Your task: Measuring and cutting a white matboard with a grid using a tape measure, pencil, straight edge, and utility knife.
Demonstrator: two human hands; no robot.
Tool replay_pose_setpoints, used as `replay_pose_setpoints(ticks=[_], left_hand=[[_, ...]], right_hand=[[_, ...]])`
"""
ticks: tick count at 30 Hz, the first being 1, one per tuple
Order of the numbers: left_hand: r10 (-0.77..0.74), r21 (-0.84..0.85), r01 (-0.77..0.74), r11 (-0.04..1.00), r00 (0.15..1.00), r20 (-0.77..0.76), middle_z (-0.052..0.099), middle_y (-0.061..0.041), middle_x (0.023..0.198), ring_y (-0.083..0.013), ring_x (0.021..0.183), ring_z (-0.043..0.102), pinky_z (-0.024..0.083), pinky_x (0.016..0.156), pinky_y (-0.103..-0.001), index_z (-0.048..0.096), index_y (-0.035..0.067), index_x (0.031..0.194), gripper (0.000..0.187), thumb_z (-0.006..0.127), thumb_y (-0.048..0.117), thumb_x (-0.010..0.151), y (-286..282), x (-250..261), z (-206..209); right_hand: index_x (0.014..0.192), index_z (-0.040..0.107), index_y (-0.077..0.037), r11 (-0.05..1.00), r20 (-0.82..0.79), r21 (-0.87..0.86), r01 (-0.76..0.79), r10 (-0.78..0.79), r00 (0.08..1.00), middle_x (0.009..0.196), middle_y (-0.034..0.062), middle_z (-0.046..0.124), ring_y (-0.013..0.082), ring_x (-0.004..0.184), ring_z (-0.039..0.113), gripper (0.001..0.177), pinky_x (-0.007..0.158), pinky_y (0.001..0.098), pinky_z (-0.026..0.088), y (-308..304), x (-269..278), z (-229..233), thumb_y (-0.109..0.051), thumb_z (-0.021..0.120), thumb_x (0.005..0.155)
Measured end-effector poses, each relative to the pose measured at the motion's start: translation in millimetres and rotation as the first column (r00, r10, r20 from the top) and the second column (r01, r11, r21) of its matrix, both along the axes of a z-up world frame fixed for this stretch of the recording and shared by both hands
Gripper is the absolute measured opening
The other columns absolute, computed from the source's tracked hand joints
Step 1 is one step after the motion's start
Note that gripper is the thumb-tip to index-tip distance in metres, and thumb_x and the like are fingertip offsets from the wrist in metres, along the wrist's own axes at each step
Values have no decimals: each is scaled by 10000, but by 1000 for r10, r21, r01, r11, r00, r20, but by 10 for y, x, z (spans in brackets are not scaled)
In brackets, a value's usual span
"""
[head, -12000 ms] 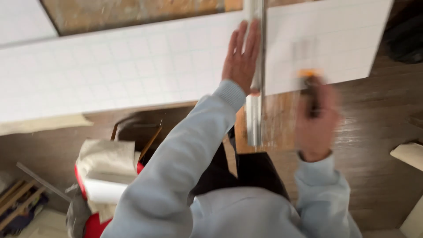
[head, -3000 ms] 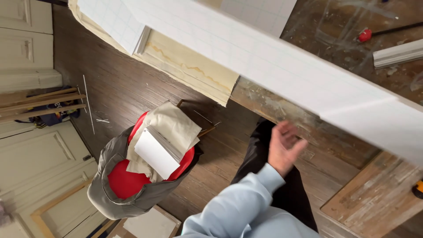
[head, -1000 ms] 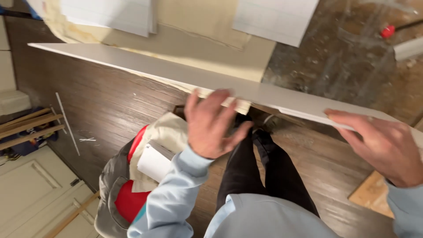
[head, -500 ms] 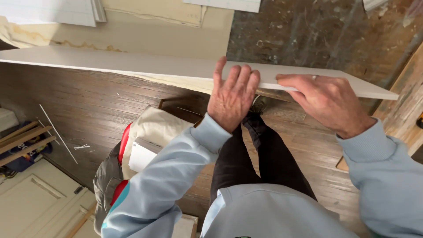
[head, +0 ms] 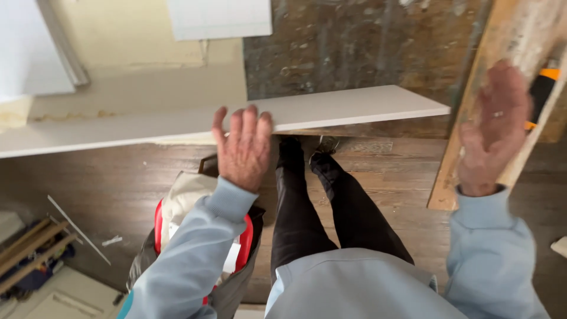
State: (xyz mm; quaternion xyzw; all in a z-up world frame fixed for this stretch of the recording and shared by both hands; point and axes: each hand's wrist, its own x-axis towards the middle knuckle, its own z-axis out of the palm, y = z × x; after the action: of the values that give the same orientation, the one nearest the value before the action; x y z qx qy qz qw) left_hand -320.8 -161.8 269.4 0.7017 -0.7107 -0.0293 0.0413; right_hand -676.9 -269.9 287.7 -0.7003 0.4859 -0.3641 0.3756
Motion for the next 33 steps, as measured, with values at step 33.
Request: replay_pose_setpoints(ticks=[33], left_hand=[[49,-13,-48,999,998,50,566,-101,1242,-258,1160,566,363,1141,-564,562,84,1235,337,626,144,909,-71,-95,-31]], right_hand=[[1582,406,88,889,-756,-77,-451,243,608,1687,245,345,368,1610,291,800,1323,588,246,64,665,328,-236,789,959]])
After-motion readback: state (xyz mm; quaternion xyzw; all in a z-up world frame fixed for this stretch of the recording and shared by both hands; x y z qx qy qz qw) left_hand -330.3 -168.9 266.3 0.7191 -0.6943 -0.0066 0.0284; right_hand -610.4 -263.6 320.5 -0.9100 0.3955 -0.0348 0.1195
